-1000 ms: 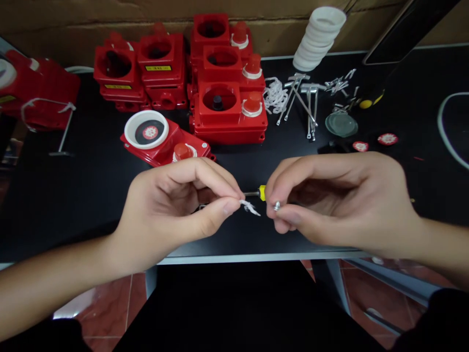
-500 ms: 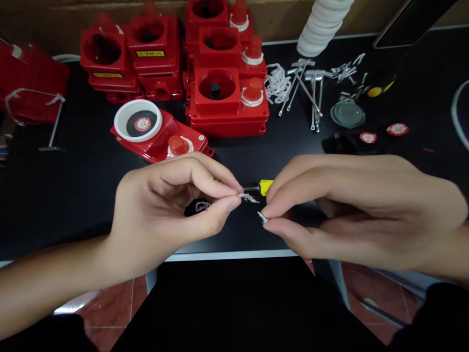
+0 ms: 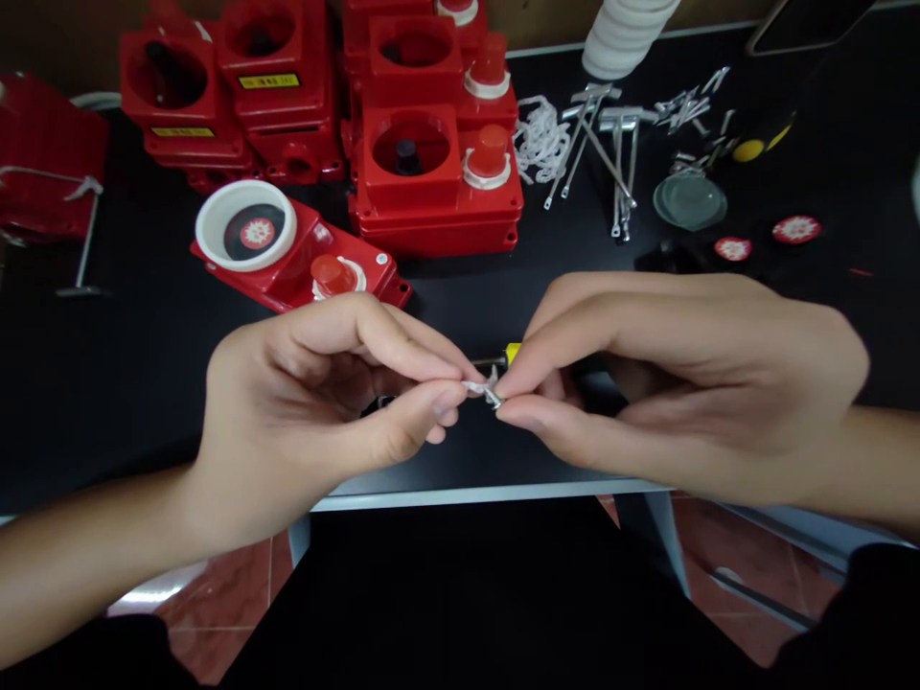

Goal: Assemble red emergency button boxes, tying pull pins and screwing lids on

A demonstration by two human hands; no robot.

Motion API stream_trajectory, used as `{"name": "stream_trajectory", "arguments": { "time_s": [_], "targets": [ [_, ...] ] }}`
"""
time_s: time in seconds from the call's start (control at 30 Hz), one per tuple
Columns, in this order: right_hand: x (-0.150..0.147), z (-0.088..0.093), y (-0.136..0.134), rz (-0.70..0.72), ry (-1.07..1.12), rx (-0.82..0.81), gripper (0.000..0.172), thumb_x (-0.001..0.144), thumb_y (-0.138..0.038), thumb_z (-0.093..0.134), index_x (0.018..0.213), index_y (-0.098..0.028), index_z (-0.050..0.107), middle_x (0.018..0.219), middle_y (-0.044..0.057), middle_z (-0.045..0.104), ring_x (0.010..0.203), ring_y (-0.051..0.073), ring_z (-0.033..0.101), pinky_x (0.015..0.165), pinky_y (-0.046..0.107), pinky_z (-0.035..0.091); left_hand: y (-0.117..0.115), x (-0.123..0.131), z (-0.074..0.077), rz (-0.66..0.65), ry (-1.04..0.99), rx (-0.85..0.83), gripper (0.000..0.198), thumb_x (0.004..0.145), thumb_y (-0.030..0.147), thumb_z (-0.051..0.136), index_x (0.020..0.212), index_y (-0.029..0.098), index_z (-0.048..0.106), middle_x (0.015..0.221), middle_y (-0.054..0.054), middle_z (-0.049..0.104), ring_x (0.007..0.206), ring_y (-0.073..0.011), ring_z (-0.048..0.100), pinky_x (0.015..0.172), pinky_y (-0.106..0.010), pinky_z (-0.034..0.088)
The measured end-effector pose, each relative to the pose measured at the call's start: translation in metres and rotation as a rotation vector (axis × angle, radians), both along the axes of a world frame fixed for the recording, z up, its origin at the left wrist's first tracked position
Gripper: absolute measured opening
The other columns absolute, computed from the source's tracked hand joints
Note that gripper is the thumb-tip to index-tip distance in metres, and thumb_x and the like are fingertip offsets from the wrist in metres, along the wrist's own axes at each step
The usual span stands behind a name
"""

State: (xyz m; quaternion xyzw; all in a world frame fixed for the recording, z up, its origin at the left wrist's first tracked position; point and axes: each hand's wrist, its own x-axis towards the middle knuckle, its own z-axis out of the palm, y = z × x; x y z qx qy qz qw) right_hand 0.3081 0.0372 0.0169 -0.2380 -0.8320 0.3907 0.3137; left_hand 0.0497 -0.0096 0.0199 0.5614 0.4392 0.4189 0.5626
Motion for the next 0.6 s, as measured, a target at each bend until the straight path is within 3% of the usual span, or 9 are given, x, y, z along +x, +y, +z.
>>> {"name": "stream_trajectory", "arguments": {
  "time_s": [0.17, 0.6],
  "targets": [
    [-0.0011, -0.0021, 0.0004, -0.003, 0.037, -0.007, 0.005, 0.106, -0.027, 0.089, 0.105, -0.023, 0.085, 0.088, 0.001, 0.080, 0.067, 0.010, 0.069, 0.058, 0.019, 0.058, -0.0006, -0.0003, 0.0006, -0.018, -0.021, -0.003, 0.017, 0.097, 0.013, 0.097, 0.091, 0.024, 0.086, 0.099, -0.001, 0.091, 0.083, -0.0163, 0.085, 0.076, -0.028, 0.075],
    [-0.0012, -0.0046, 0.0020, 0.012, 0.026, 0.014, 0.007, 0.109, -0.026, 0.085, 0.105, -0.022, 0.082, 0.089, 0.000, 0.079, 0.067, 0.008, 0.068, 0.059, 0.019, 0.056, -0.0014, -0.0016, 0.0015, -0.058, 0.028, -0.001, 0.016, 0.098, 0.014, 0.096, 0.097, 0.029, 0.091, 0.106, -0.001, 0.091, 0.097, -0.0210, 0.087, 0.096, -0.037, 0.077]
  ]
}}
